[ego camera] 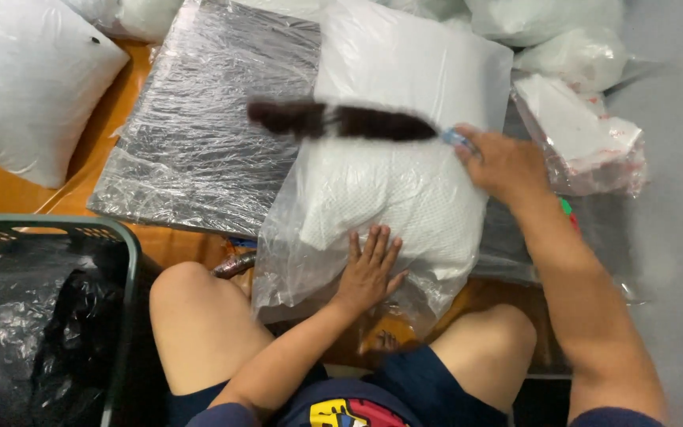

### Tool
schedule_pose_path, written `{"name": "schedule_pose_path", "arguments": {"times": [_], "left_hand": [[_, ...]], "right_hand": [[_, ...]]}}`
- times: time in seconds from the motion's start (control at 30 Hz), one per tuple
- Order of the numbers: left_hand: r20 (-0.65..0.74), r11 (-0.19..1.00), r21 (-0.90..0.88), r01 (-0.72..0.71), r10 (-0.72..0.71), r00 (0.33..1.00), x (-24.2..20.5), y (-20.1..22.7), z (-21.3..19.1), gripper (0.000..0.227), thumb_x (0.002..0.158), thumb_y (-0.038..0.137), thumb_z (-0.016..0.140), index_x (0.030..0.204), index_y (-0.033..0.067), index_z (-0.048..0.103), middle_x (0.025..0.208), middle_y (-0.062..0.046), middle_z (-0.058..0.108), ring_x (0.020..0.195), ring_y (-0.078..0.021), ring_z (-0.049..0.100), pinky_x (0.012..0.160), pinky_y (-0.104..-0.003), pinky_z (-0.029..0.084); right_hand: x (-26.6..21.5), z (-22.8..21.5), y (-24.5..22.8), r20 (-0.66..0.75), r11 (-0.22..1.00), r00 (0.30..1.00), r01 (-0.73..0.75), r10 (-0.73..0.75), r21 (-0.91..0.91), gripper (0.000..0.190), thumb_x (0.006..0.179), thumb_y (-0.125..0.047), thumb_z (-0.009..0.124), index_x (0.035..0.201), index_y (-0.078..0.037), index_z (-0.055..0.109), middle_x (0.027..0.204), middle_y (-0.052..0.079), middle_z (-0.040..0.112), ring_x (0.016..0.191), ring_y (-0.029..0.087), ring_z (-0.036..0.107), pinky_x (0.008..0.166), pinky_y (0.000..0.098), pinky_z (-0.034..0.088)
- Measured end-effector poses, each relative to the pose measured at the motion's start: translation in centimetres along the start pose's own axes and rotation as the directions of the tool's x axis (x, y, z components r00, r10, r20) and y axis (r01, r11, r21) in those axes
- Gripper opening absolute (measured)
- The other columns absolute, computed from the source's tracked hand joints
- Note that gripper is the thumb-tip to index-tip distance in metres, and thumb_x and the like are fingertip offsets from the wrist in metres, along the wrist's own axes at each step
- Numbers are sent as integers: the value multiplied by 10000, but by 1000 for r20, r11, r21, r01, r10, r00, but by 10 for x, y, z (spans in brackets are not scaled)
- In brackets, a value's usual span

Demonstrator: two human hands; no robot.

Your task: A person is stuffing a pillow into a plastic bag, cleaning it with a feather duster, and preparing the bag for compression and sealing.

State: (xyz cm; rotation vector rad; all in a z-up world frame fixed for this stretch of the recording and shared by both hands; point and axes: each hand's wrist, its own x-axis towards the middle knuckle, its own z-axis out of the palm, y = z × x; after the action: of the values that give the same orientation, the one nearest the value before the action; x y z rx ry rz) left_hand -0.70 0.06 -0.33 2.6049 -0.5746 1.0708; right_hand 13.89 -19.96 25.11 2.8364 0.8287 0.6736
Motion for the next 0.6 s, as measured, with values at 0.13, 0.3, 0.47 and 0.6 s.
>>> {"name": "schedule_pose_path", "arguments": {"times": [0.13,0.3,0.47,0.6], "left_hand": [[68,999,-36,5,-3,998,2,3,-10,871,953,566,562,1616,104,236,1696,-247,124,1573,-423,107,1215,-707,91],[114,995,-98,20,-8,993,14,-1,-38,859,959,525,594,1609,81,249,1697,-251,115,1574,-421,100,1212,-705,96],[200,979,-197,45,-5,980,41,4,-93,932,885,569,666,1574,31,346,1676,-261,198,1579,-389,124,1241,-671,73],[193,916,-386,109,-35,981,64,-6,-134,1077,855,650,685,1587,-14,255,1650,-288,247,1554,-415,212,1236,-640,122]], "right_hand": [[34,28,54,121,919,923,-337,365,-205,424,1131,-489,393,1416,-272,620,873,153,754,794,409,768,678,536,566],[-8,39,30,-121,966,963,-226,241,125,338,1159,-444,523,1364,-244,704,769,177,733,778,397,754,697,479,580],[-77,113,80,48,704,721,-687,691,182,349,1125,-401,519,1315,-159,683,951,273,746,924,493,717,787,586,555],[-121,97,23,-26,592,661,-654,750,470,303,1120,-260,528,1310,-40,611,1047,348,694,984,589,645,826,665,504]]}}
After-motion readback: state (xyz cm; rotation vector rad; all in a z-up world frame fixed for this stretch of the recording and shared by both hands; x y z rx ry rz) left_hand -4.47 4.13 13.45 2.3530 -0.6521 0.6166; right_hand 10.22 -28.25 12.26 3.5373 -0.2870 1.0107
